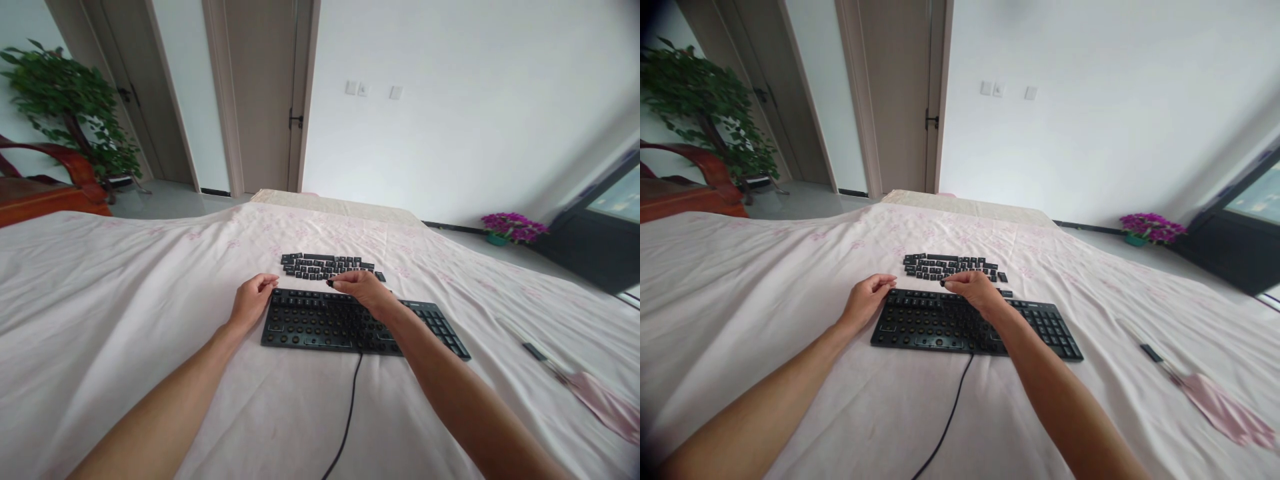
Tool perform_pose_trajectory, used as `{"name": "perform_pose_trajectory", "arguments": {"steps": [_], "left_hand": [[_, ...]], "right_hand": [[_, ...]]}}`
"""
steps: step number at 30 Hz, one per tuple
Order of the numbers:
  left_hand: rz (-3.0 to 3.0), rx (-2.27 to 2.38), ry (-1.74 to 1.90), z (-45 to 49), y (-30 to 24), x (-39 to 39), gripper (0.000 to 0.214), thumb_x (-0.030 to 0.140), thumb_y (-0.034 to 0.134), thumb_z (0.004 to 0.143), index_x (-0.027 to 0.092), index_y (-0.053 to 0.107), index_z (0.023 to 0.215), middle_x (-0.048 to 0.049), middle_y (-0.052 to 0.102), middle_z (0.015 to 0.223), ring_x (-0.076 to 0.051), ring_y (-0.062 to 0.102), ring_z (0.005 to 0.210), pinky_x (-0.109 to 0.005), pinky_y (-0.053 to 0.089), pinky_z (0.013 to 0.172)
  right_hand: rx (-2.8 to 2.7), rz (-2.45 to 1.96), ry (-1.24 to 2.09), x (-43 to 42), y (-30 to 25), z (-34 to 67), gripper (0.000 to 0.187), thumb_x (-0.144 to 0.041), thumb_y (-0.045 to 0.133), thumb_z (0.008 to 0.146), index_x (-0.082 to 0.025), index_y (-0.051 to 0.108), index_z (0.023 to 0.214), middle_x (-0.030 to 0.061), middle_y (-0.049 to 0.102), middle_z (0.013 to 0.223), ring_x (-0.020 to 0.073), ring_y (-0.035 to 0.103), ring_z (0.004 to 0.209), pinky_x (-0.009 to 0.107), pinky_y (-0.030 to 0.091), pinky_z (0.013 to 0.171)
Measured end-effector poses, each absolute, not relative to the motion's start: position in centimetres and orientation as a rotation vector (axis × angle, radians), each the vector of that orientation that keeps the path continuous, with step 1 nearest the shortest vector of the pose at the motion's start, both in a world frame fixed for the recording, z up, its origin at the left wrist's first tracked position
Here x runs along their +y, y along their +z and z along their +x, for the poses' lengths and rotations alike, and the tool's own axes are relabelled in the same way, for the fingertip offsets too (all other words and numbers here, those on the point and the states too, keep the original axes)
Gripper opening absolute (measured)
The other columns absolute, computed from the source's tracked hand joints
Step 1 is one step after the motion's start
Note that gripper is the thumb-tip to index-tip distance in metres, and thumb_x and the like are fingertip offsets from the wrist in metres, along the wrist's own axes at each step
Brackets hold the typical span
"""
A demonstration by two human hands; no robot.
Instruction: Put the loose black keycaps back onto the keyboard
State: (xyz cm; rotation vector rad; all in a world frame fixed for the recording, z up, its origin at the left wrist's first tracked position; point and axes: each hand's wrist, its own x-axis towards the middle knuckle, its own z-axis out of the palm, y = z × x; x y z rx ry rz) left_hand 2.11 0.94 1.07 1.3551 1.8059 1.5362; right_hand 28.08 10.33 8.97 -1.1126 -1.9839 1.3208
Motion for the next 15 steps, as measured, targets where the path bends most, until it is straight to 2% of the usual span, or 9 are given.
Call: {"name": "perform_pose_trajectory", "arguments": {"steps": [4, 10, 15], "left_hand": [[1.364, 1.814, 1.525, 2.1, 1.0, 0.9, 0.028, 0.038, 0.061, 0.08, 0.023, 0.072, 0.1, -0.0051, 0.075, 0.097, -0.022, 0.069, 0.088, -0.033, 0.05, 0.084], [1.376, 1.806, 1.522, 2.0, 0.8, 1.0, 0.027, 0.037, 0.06, 0.081, 0.023, 0.072, 0.101, -0.0047, 0.075, 0.098, -0.022, 0.068, 0.091, -0.032, 0.05, 0.086], [1.376, 1.812, 1.53, 2.0, 0.8, 1.0, 0.027, 0.038, 0.06, 0.08, 0.022, 0.072, 0.1, -0.0049, 0.075, 0.098, -0.022, 0.069, 0.089, -0.032, 0.05, 0.085]], "right_hand": [[-2.082, -1.099, 1.167, 10.2, 8.0, 28.7, 0.027, -0.036, 0.069, 0.073, -0.019, 0.076, 0.093, 0.0045, 0.074, 0.093, 0.0201, 0.064, 0.088, 0.034, 0.046, 0.085], [-2.44, -1.115, 0.35, 8.8, 7.2, 30.0, 0.014, -0.029, 0.066, 0.082, -0.028, 0.077, 0.092, 0.0003, 0.072, 0.094, 0.0191, 0.058, 0.093, 0.032, 0.041, 0.087], [-2.574, -1.098, 0.09, 7.6, 7.4, 30.0, 0.016, -0.033, 0.063, 0.087, -0.031, 0.076, 0.096, 0.0006, 0.07, 0.095, 0.0193, 0.053, 0.092, 0.031, 0.038, 0.083]]}}
